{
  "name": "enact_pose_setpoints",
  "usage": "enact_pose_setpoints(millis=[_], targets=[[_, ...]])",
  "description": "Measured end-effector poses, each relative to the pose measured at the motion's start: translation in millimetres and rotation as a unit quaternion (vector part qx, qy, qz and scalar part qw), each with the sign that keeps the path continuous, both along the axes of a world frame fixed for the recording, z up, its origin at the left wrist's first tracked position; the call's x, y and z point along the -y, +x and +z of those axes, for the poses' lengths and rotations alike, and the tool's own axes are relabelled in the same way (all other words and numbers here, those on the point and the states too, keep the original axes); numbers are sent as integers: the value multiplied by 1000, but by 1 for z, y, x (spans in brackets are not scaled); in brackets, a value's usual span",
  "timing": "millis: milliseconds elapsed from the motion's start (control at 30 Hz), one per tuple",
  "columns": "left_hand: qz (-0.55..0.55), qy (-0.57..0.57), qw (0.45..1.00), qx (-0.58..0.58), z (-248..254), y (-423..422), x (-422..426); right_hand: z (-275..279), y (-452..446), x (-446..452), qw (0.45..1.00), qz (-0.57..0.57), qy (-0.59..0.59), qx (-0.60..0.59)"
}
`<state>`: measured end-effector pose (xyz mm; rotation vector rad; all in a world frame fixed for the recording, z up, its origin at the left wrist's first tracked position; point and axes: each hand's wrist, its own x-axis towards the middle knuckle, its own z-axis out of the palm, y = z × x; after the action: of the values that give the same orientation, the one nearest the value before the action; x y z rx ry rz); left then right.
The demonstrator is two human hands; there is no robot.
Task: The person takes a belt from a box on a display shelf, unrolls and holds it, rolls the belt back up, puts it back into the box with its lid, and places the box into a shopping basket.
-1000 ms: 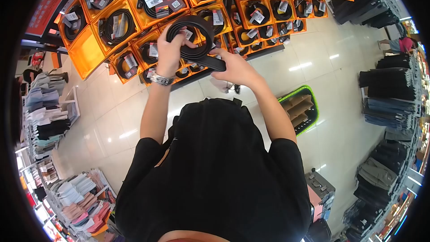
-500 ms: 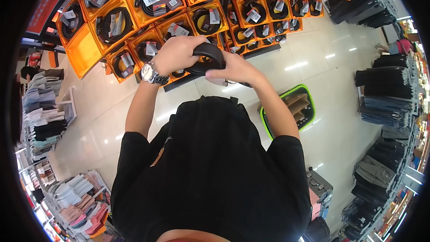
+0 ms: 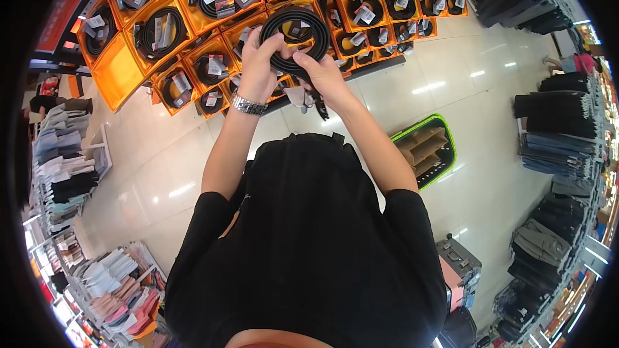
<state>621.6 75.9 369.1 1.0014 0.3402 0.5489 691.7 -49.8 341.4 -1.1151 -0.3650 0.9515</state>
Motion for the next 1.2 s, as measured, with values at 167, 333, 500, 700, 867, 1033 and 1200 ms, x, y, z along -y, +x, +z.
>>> enact_pose_setpoints(millis=[167,333,500,700,867,1033,1200], targets=[[75,88,993,-12,12,4,5,-38,-3,-2,978,-91,-3,189],[128,151,980,-5,32,5,0,-52,-25,54,987,-103,36,119],[140,179,974,29,44,15,13,-57,-58,48,909,293,104,-277],[102,227,968,21,55,0,40,-53,-34,36,831,81,316,-451],[84,275,957,-32,45,-16,44,-19,-3,57,922,8,282,-265],[78,262,960,-56,35,-27,46,8,2,63,988,-2,156,20],[15,209,978,0,21,-41,40,11,-11,49,978,-28,201,48]])
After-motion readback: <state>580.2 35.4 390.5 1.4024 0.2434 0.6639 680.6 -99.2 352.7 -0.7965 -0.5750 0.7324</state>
